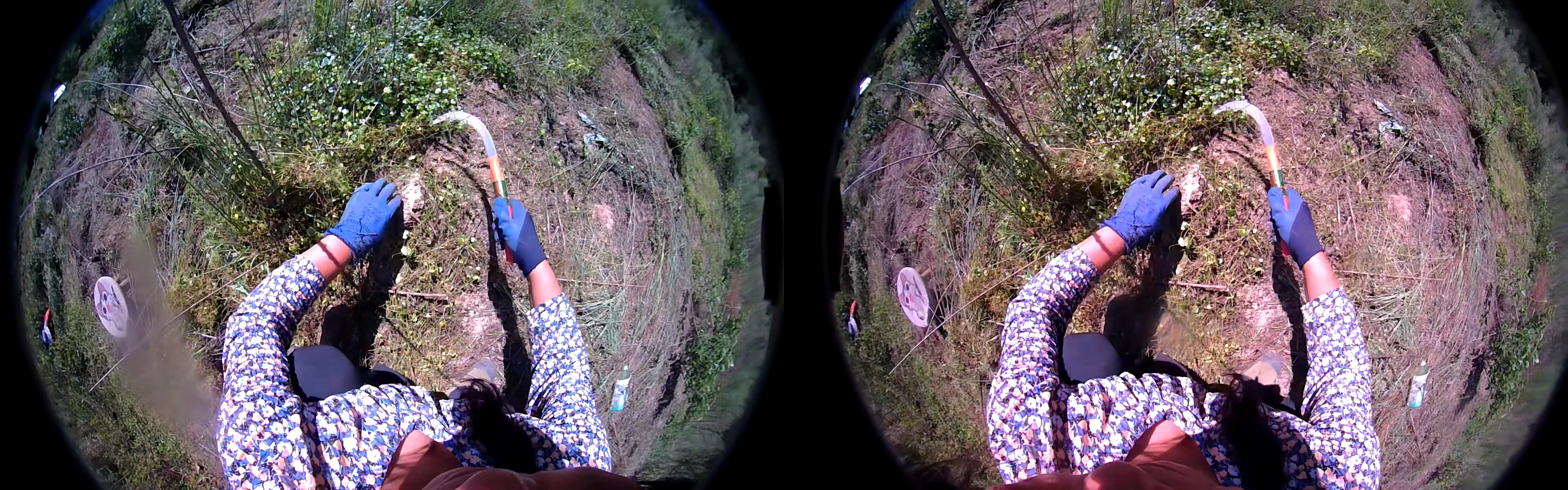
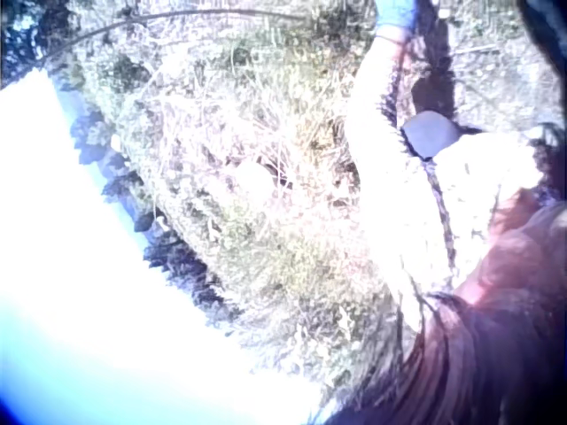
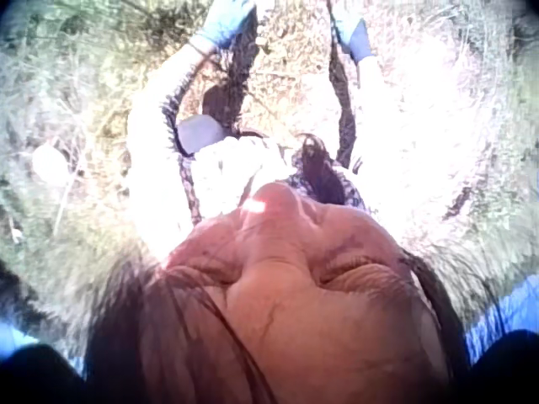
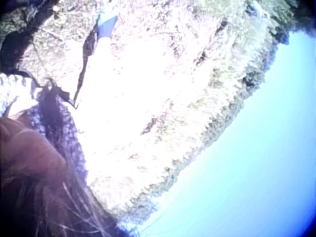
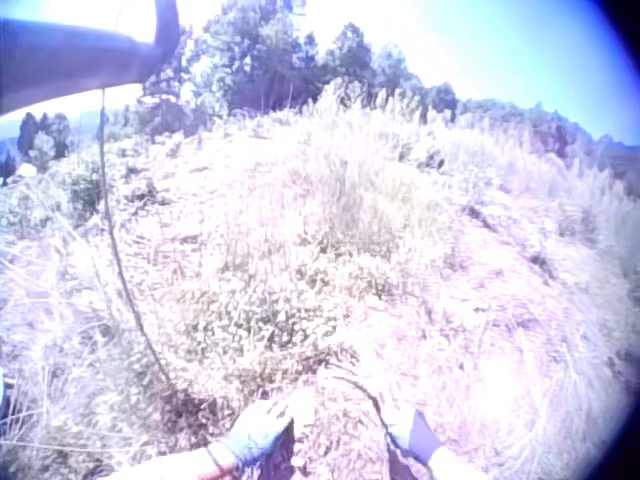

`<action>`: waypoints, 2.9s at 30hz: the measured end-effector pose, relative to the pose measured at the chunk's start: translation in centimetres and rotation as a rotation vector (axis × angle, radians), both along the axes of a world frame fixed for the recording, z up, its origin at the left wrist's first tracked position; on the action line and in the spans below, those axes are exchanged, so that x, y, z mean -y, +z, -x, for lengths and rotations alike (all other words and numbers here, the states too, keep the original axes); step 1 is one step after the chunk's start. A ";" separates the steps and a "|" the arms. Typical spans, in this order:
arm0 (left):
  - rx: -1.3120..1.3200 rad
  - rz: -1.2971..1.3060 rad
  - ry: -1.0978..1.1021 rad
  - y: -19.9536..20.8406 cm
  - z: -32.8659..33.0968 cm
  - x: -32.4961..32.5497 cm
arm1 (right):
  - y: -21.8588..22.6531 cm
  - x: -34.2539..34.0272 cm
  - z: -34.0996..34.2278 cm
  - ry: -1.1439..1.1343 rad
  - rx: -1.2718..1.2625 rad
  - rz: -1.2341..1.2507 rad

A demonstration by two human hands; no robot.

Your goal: The person uses a sickle to cut tall grass and weeds along a riverbank. They repeatedly gather clumps of vegetation with their left hand and swing the sickle with their right hand to sever the stems near the ground, then drop the cut material to the side.

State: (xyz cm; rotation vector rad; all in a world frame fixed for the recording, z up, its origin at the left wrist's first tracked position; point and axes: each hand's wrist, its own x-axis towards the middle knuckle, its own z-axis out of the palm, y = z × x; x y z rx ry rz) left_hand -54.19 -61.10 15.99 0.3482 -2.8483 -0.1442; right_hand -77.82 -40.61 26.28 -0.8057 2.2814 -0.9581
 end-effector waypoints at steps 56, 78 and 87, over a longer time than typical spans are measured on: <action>0.015 -0.406 0.439 -7.1 -8.5 5.9 | -4.4 6.2 -14.0 0.307 -0.439 -0.538; 0.001 0.083 0.177 -6.9 -8.0 2.9 | -12.4 9.0 -18.7 0.087 -0.199 -0.321; 0.272 -0.278 0.366 -10.8 -2.9 9.7 | -8.3 0.6 -19.2 0.189 0.031 -0.291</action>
